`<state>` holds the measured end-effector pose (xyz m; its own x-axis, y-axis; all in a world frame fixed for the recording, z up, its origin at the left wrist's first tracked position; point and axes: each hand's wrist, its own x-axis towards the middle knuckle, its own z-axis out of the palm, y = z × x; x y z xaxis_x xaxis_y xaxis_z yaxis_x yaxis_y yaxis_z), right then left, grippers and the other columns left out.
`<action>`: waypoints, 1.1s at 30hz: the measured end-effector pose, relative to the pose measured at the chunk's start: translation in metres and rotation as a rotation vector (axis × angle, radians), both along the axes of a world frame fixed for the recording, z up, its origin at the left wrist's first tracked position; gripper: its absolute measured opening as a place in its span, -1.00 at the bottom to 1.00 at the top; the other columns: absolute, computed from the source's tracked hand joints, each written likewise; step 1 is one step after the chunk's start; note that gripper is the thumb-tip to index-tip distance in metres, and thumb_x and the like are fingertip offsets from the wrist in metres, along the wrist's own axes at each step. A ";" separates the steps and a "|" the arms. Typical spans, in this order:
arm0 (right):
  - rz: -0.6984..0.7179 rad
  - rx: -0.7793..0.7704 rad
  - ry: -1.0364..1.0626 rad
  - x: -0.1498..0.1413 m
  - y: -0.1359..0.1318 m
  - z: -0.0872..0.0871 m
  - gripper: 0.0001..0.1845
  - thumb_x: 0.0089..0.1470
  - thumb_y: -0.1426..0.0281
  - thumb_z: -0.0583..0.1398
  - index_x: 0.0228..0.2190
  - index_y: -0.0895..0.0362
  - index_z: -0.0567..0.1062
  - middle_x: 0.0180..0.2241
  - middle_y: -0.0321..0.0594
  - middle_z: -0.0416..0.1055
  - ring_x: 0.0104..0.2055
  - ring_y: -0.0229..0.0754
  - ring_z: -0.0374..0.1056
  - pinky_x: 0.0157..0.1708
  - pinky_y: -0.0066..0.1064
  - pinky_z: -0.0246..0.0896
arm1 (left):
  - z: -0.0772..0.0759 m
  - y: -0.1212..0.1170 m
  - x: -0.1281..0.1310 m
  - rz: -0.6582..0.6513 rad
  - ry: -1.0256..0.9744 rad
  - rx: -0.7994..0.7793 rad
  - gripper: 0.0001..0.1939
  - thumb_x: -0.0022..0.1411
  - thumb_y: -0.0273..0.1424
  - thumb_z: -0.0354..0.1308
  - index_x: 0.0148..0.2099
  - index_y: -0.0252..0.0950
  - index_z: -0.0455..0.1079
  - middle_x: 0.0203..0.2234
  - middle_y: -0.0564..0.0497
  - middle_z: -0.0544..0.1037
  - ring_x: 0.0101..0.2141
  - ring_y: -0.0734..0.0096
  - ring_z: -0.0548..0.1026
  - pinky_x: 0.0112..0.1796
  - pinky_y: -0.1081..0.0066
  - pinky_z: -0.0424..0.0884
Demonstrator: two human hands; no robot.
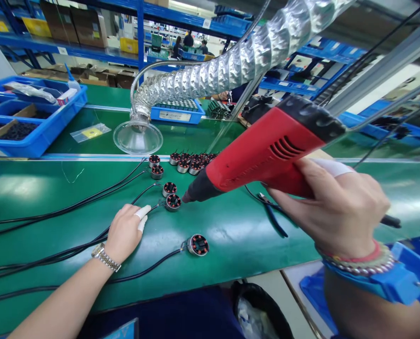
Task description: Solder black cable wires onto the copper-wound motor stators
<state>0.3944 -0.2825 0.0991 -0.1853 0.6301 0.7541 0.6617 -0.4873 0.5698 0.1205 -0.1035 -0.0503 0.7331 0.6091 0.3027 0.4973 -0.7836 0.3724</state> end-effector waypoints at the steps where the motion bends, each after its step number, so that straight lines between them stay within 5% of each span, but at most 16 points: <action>1: 0.008 0.005 -0.006 0.001 0.001 0.001 -0.51 -0.12 0.07 0.20 -0.22 0.15 0.40 -0.38 -0.16 0.49 -0.47 -0.16 0.33 -0.49 -0.41 0.07 | 0.000 0.000 0.000 -0.004 -0.004 0.004 -0.66 0.18 -0.44 -0.04 -0.03 -0.27 0.40 -0.36 -0.13 0.50 -0.30 0.15 0.35 -0.27 0.25 0.29; 14: 0.058 0.031 -0.004 0.012 0.029 -0.002 -0.53 -0.16 0.10 0.23 -0.26 0.15 0.43 -0.41 -0.20 0.49 -0.50 -0.17 0.34 -0.52 -0.39 0.05 | 0.003 -0.006 0.000 -0.080 -0.005 -0.061 -0.62 0.15 -0.63 -0.08 -0.04 -0.32 0.39 -0.34 -0.06 0.50 -0.30 0.29 0.35 -0.27 0.30 0.39; 23: 0.077 0.010 0.046 0.012 0.042 0.005 -0.55 -0.14 0.12 0.21 -0.23 0.13 0.42 -0.38 -0.17 0.50 -0.50 -0.14 0.32 -0.52 -0.37 0.06 | 0.016 -0.014 -0.002 -0.002 -0.113 0.022 -0.67 0.21 -0.40 0.01 0.02 -0.35 0.30 -0.16 -0.14 0.42 -0.12 0.18 0.30 -0.14 0.11 0.37; 33: 0.090 -0.017 0.029 0.011 0.059 0.015 -0.55 -0.11 0.12 0.21 -0.23 0.16 0.42 -0.38 -0.15 0.48 -0.50 -0.16 0.30 -0.51 -0.38 0.05 | 0.028 -0.041 -0.007 -0.132 -0.181 0.070 -0.70 0.18 -0.51 0.03 -0.01 -0.33 0.29 -0.13 -0.15 0.39 -0.02 0.14 0.26 -0.09 0.09 0.36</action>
<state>0.4055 -0.2238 0.1145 -0.2200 0.6248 0.7492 0.7190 -0.4152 0.5574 0.1135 -0.1443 -0.0226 0.7351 0.4843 0.4745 0.3185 -0.8645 0.3888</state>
